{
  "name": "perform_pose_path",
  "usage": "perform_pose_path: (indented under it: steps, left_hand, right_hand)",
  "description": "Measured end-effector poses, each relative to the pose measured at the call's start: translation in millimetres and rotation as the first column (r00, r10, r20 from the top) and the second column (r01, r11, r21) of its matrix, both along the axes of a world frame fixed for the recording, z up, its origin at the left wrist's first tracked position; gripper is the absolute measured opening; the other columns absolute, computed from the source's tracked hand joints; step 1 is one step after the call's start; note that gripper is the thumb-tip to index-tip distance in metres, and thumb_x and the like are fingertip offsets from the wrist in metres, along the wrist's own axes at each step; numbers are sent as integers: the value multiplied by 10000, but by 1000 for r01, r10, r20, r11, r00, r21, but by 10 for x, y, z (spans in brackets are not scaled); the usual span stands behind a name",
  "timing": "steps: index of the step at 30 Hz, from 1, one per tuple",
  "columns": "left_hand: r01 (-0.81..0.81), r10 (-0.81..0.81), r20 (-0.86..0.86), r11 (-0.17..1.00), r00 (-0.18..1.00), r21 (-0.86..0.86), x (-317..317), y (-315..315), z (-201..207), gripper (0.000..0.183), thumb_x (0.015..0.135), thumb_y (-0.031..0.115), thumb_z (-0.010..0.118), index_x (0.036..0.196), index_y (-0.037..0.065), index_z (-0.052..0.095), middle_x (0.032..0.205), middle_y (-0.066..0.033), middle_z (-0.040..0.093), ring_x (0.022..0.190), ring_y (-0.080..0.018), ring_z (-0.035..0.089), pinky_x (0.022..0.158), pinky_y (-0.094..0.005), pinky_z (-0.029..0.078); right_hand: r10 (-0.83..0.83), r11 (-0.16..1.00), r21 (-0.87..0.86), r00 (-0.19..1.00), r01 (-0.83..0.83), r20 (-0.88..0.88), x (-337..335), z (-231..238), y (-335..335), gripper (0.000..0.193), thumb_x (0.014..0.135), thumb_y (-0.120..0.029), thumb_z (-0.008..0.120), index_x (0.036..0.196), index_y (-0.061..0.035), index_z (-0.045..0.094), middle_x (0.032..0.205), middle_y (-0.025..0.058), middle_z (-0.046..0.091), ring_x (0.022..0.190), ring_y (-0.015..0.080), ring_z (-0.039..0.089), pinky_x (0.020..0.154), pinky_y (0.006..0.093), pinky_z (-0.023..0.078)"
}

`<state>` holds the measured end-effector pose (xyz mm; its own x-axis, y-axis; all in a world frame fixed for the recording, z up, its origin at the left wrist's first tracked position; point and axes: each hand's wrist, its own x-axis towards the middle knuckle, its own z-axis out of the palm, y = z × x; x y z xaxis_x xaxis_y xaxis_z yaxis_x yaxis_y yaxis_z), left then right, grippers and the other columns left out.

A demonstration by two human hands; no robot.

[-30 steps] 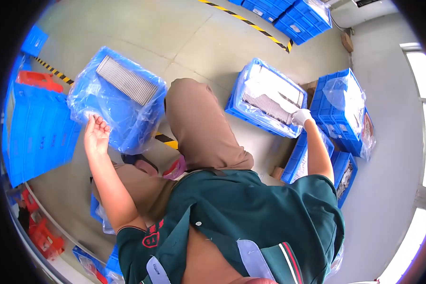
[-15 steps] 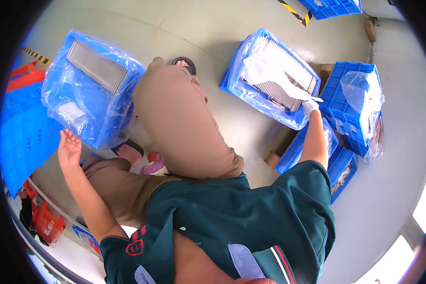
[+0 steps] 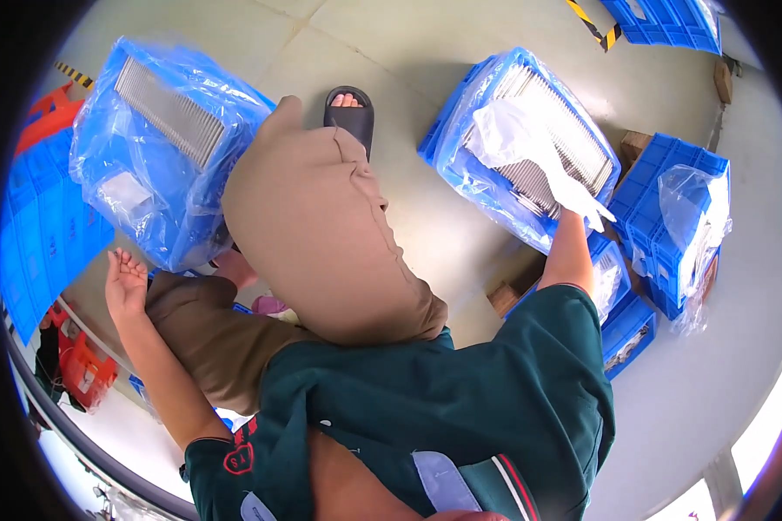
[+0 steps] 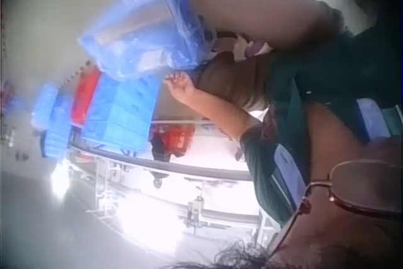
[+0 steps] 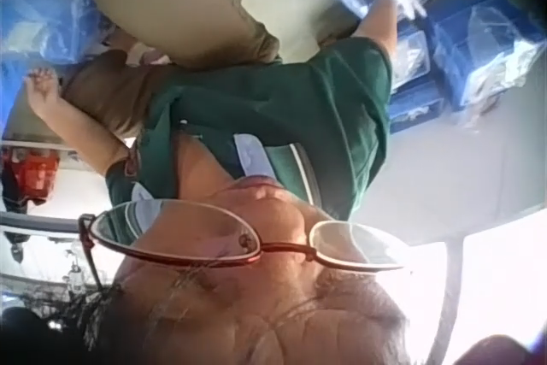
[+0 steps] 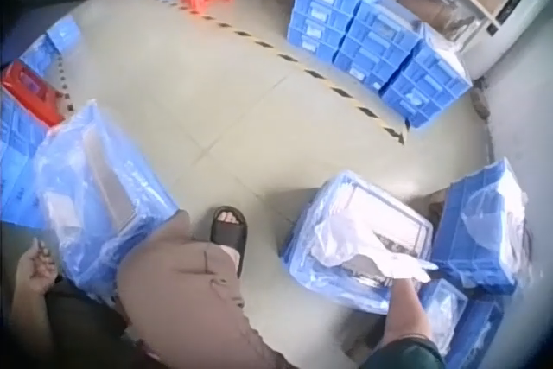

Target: The person assembles or sorts small metal pins into a plastic container by hand.

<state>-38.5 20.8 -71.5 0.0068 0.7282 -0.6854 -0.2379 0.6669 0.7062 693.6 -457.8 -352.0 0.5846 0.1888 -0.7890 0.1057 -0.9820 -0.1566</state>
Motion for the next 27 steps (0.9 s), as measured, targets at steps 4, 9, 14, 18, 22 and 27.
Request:
perform_pose_path:
  steps: [4, 9, 14, 18, 22, 27]
  left_hand:
    - [-9, 9, -13, 1000, 1000, -20, -7, -23, -13, 163, 865, 215, 525, 895, 55, 529, 768, -15, 524, 669, -114, 465, 630, -245, 394]
    - [-13, 13, -15, 1000, 1000, -7, 87, 27, -19, 159, 872, 214, 513, 890, 56, 523, 764, -15, 515, 667, -114, 460, 620, -241, 392]
    - [42, -44, 52, 999, 998, 30, 93, 70, -46, 178, 867, 227, 522, 884, 51, 531, 754, -20, 511, 661, -117, 458, 602, -233, 388]
    - [31, -32, 40, 999, 999, 23, 94, 58, -48, 171, 871, 228, 517, 866, 57, 513, 757, -17, 498, 665, -112, 448, 602, -233, 381]
    - [10, -11, 32, 1000, 999, 17, 95, 34, -52, 188, 865, 241, 528, 873, 53, 515, 756, -16, 497, 667, -116, 448, 603, -237, 383]
    - [15, -19, 33, 995, 999, 96, 253, -70, 143, 199, 857, 249, 540, 883, 53, 519, 761, -14, 498, 668, -114, 445, 602, -242, 382]
  right_hand:
    - [-125, 992, 19, 988, 127, -88, 47, 48, 244, 187, 811, -172, 441, 913, -70, 558, 759, 93, 551, 641, 208, 486, 561, 294, 370]
    - [-269, 957, 58, 941, 285, -204, -270, 217, 289, 182, 824, -184, 430, 908, -71, 546, 722, 81, 536, 589, 192, 466, 513, 281, 349]
    - [-401, 892, 91, 867, 443, -296, -454, 547, 309, 180, 837, -195, 419, 902, -73, 534, 685, 70, 521, 537, 175, 445, 465, 268, 329]
    - [-472, 828, 119, 796, 548, -378, -635, 879, 365, 180, 847, -205, 410, 898, -75, 524, 655, 60, 509, 496, 162, 429, 427, 258, 312]
    - [-547, 735, 138, 701, 664, -457, -642, 1103, 575, 182, 857, -214, 401, 894, -77, 514, 625, 51, 497, 455, 148, 413, 388, 247, 295]
    - [-584, 609, 165, 580, 776, -568, -705, 1542, 778, 186, 870, -226, 390, 888, -78, 502, 588, 39, 483, 403, 132, 393, 340, 234, 274]
